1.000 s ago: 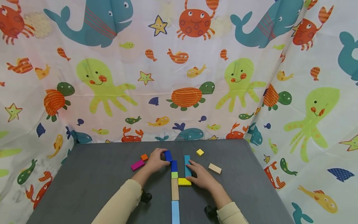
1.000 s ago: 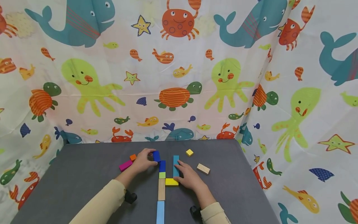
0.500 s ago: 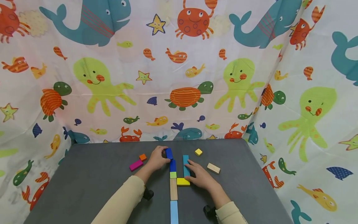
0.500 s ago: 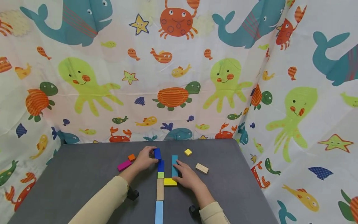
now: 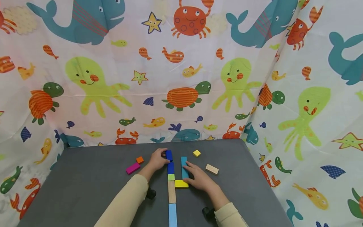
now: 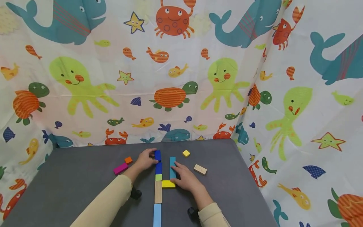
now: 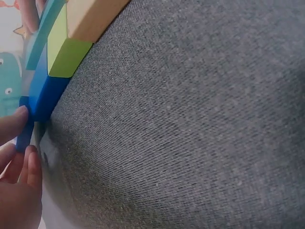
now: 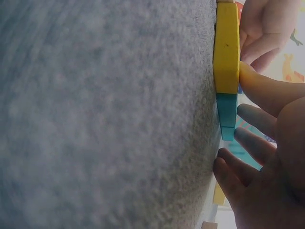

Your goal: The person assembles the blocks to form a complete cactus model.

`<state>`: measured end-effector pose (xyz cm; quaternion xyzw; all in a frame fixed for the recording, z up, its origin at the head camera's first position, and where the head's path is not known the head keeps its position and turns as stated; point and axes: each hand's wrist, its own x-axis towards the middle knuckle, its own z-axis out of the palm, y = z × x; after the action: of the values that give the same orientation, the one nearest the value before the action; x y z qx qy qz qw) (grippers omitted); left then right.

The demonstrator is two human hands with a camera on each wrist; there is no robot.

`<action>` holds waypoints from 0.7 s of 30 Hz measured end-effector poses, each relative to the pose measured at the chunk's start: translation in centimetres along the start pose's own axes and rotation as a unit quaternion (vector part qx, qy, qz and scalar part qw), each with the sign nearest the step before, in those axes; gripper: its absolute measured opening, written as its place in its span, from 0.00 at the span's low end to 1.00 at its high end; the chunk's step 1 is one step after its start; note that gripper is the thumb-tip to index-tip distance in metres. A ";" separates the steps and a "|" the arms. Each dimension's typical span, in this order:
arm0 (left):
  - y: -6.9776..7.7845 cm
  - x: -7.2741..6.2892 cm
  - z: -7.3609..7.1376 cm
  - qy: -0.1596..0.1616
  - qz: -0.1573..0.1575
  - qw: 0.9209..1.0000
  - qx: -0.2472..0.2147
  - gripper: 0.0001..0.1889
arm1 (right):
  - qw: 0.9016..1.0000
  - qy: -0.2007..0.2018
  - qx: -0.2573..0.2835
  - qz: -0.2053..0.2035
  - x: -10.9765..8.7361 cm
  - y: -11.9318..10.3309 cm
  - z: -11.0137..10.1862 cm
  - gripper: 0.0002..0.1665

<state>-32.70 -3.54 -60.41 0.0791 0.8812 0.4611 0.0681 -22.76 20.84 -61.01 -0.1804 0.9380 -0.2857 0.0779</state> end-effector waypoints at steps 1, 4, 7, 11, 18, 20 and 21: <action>0.0 0.0 0.0 -0.001 0.000 1.000 0.002 0.32 | 1.000 -0.001 0.001 0.001 0.0 -0.1 0.0 0.41; 0.0 0.0 -0.1 -0.007 -0.006 1.000 0.007 0.32 | 1.000 -0.003 0.003 0.001 0.0 -0.1 0.1 0.41; 0.0 -0.1 -0.1 -0.016 -0.011 1.000 0.016 0.32 | 1.000 -0.005 0.004 0.005 0.0 -0.2 0.1 0.41; -0.2 -0.1 0.0 -0.022 0.000 0.999 0.029 0.31 | 1.000 -0.002 0.003 0.004 0.0 -0.2 0.1 0.41; -0.1 -0.5 0.5 -0.006 0.059 0.995 0.081 0.24 | 1.000 0.002 0.008 0.003 -0.1 -0.2 0.0 0.41; 0.0 -0.7 0.8 -0.005 0.074 0.991 0.113 0.21 | 1.000 0.002 0.003 0.001 -0.1 -0.2 0.0 0.41; 0.1 -0.8 0.9 -0.004 0.078 0.989 0.129 0.20 | 1.000 0.003 0.003 0.000 -0.1 -0.2 0.0 0.41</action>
<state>-31.77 -2.90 -60.83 0.1579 0.9240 0.3473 0.0250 -22.58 20.77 -60.91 -0.1795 0.9374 -0.2887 0.0755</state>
